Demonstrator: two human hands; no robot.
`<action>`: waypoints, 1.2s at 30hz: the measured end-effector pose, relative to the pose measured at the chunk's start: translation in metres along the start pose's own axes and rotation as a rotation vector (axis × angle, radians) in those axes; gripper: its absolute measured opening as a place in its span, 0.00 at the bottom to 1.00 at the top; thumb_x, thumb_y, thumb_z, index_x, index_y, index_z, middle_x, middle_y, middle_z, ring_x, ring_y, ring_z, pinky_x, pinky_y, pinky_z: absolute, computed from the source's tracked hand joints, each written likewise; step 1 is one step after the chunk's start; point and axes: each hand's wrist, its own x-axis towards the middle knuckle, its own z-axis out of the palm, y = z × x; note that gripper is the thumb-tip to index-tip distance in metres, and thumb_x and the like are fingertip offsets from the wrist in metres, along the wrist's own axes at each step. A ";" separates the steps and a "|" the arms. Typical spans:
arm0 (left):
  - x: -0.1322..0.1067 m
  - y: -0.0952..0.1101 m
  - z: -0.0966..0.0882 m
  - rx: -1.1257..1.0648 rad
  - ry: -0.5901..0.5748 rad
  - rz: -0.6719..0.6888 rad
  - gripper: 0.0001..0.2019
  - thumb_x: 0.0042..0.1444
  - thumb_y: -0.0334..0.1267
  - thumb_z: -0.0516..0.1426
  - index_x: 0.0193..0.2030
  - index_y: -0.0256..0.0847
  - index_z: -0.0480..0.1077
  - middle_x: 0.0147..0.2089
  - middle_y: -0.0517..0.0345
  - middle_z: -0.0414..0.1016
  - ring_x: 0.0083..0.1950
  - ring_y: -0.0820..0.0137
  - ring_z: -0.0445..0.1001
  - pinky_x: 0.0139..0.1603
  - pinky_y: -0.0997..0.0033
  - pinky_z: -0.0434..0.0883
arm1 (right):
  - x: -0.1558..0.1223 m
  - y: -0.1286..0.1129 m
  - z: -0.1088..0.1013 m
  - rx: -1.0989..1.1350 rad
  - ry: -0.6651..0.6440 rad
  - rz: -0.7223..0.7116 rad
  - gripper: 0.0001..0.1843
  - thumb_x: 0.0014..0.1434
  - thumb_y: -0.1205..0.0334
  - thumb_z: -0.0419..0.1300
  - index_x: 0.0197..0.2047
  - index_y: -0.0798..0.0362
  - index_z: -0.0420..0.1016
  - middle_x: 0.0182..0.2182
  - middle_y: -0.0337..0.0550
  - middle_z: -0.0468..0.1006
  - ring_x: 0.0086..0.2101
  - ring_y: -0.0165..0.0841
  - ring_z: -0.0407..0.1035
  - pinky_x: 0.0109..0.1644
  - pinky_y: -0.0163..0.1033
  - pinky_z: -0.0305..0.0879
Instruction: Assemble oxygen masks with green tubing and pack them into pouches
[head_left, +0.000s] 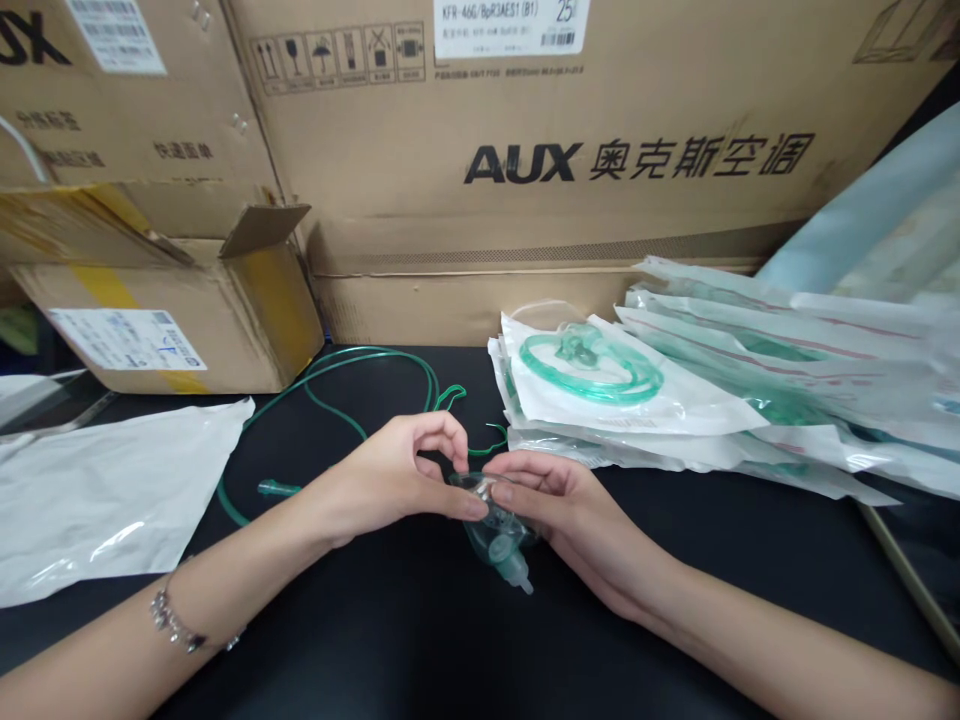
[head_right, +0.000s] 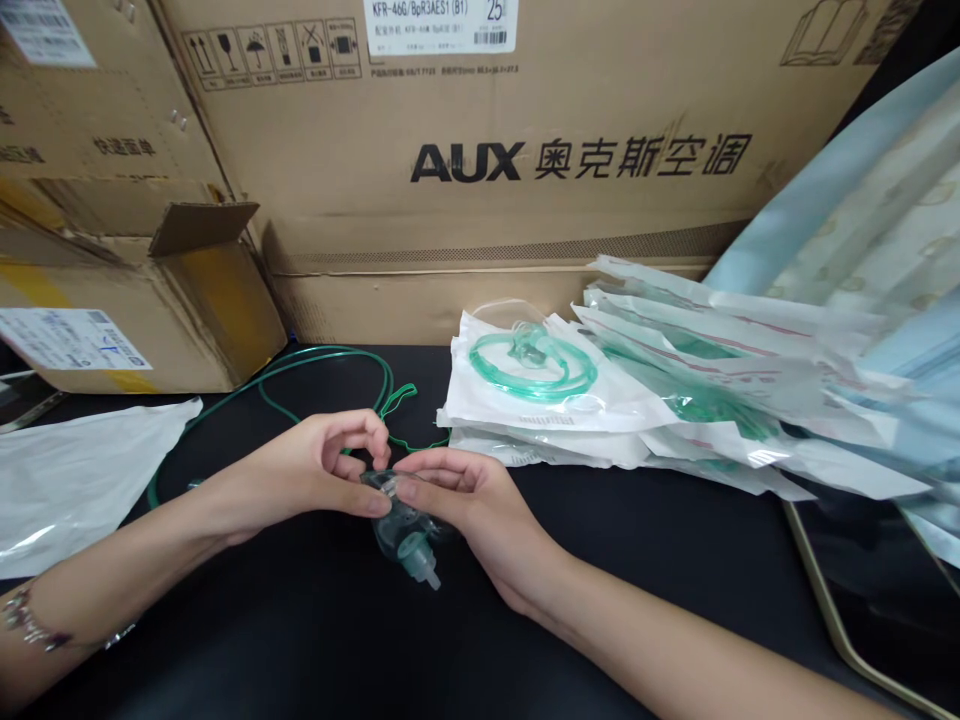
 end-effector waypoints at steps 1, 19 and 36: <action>0.000 0.000 0.000 0.001 0.002 0.002 0.17 0.37 0.34 0.65 0.30 0.38 0.60 0.32 0.66 0.65 0.24 0.82 0.62 0.27 0.77 0.60 | 0.000 0.000 0.000 0.000 0.002 -0.002 0.11 0.44 0.63 0.67 0.34 0.53 0.77 0.28 0.38 0.78 0.30 0.24 0.70 0.36 0.29 0.61; 0.001 0.003 -0.002 -0.015 0.007 0.054 0.09 0.47 0.39 0.61 0.31 0.37 0.68 0.29 0.62 0.70 0.31 0.76 0.69 0.33 0.77 0.66 | 0.002 -0.001 -0.005 0.270 -0.051 -0.018 0.09 0.50 0.66 0.63 0.37 0.51 0.71 0.28 0.35 0.72 0.29 0.24 0.66 0.33 0.29 0.60; -0.004 0.006 -0.002 -0.054 -0.070 0.022 0.13 0.46 0.39 0.61 0.19 0.36 0.64 0.24 0.60 0.70 0.26 0.75 0.68 0.23 0.78 0.66 | -0.003 0.004 0.000 -0.010 -0.107 -0.199 0.14 0.50 0.64 0.63 0.41 0.49 0.71 0.32 0.37 0.74 0.34 0.28 0.68 0.39 0.34 0.62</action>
